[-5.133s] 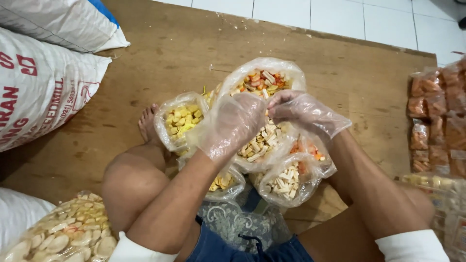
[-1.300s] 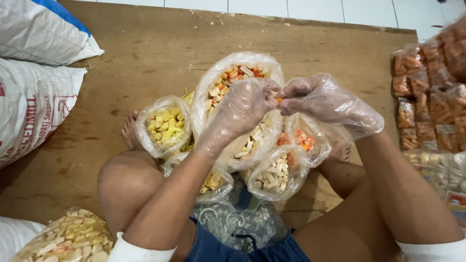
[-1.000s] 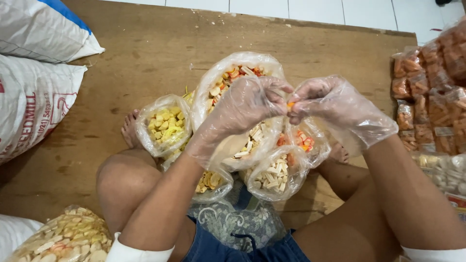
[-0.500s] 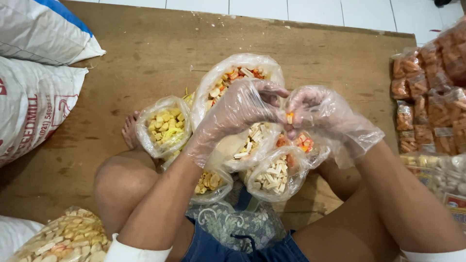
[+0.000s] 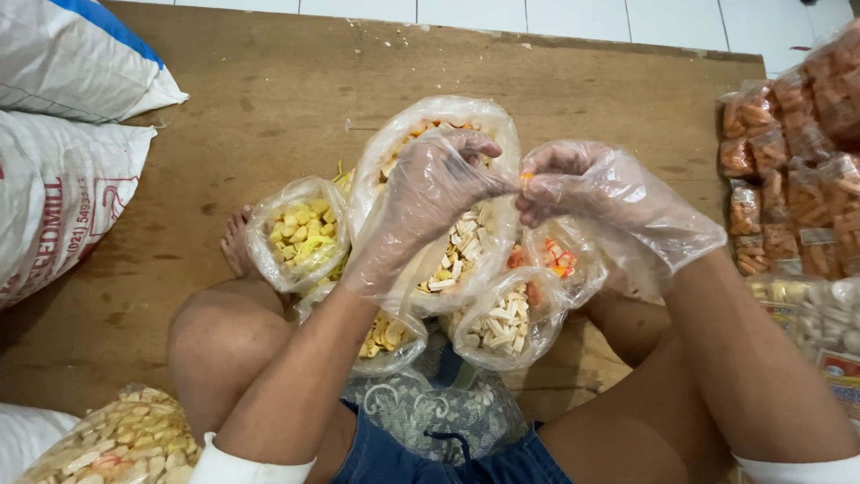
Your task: The person sits on the floor and sorts a mixed pile of dried fruit pieces by hand. They pick individual pieces from a central bag and place them into separate smaller bags based on type or color.
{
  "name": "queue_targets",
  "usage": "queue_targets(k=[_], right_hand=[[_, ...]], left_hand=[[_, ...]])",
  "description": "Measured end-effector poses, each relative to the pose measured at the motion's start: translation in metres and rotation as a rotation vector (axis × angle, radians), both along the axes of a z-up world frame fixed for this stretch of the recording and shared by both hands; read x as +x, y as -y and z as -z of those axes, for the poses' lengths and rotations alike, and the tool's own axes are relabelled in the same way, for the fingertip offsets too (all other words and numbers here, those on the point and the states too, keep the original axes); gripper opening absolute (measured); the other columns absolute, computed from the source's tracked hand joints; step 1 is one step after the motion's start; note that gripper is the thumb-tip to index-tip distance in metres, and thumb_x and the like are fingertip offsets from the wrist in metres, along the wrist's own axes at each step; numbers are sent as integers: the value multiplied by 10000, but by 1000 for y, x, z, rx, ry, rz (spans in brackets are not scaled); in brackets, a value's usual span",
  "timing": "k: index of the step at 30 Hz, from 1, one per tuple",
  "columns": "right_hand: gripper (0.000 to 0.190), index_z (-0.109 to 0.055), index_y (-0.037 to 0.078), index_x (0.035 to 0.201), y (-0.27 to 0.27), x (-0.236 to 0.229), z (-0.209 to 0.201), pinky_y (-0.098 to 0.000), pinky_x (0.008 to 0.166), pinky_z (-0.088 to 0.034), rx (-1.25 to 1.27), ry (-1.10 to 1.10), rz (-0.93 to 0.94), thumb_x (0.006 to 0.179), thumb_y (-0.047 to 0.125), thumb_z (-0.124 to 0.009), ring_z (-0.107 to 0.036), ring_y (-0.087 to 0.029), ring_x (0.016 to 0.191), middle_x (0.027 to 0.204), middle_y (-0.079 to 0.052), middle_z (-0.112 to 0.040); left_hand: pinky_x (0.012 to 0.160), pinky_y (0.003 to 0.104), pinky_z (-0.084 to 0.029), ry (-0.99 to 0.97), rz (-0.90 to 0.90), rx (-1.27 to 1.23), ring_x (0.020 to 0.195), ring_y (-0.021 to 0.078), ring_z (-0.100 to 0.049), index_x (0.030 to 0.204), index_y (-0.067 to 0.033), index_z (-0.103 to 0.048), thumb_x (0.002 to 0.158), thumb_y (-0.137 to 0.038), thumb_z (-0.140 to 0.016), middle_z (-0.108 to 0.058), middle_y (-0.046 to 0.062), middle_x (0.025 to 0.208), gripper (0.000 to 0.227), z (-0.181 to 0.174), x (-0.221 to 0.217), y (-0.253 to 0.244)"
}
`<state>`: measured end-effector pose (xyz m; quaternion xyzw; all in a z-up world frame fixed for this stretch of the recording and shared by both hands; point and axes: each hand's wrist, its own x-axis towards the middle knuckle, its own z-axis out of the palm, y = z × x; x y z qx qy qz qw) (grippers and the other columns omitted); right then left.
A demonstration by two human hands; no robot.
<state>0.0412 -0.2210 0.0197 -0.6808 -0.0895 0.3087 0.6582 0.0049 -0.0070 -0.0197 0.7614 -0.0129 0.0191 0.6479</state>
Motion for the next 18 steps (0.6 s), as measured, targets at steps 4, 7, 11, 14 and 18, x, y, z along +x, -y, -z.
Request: queue_targets(k=[4,7,11,14,18], right_hand=[[166,-668,-31,1056,1,-3,-23,-421,755,-627,-131,10,-37,910,47,-670,-745,-281,787,892,-195,-751],[145,-694,40,1007,-5,2,-48,-392,857,-598,-455,-8,-80,882,113,-702,-743,-243,849,937,-126,-772],[131,-680,69,971,8,17,-40,-416,860,-539,-1002,-27,-215,958,192,-636,-640,-229,870,967,-100,-715],[338,-707,163,1297,-7,12,-50,-443,1157,-469,-1397,-111,-377,998,260,-583,-677,-212,1269,1370,-13,-705],[337,-769,218,1242,19,26,-15,-422,1164,-422,-1483,-83,-475,930,152,-663,-675,-145,1214,1319,42,-745]], left_hand=[[757,329,-524,19,28,-17,778,185,-646,1014,-76,-773,708,-334,-890,-628,48,760,416,-3,0,3],[641,271,-511,-20,55,10,655,120,-603,1051,-90,-760,717,-371,-857,-648,4,705,447,-1,4,2],[544,213,-509,84,137,145,501,24,-486,1186,-97,-716,855,-426,-635,-493,-95,529,473,-5,4,-8],[711,244,-571,45,101,107,819,110,-733,793,-65,-690,790,-178,-570,-750,72,1202,165,-21,2,-8],[633,202,-566,94,110,47,704,72,-638,1199,-99,-687,853,-133,-633,-665,-15,895,351,-1,8,-10]])
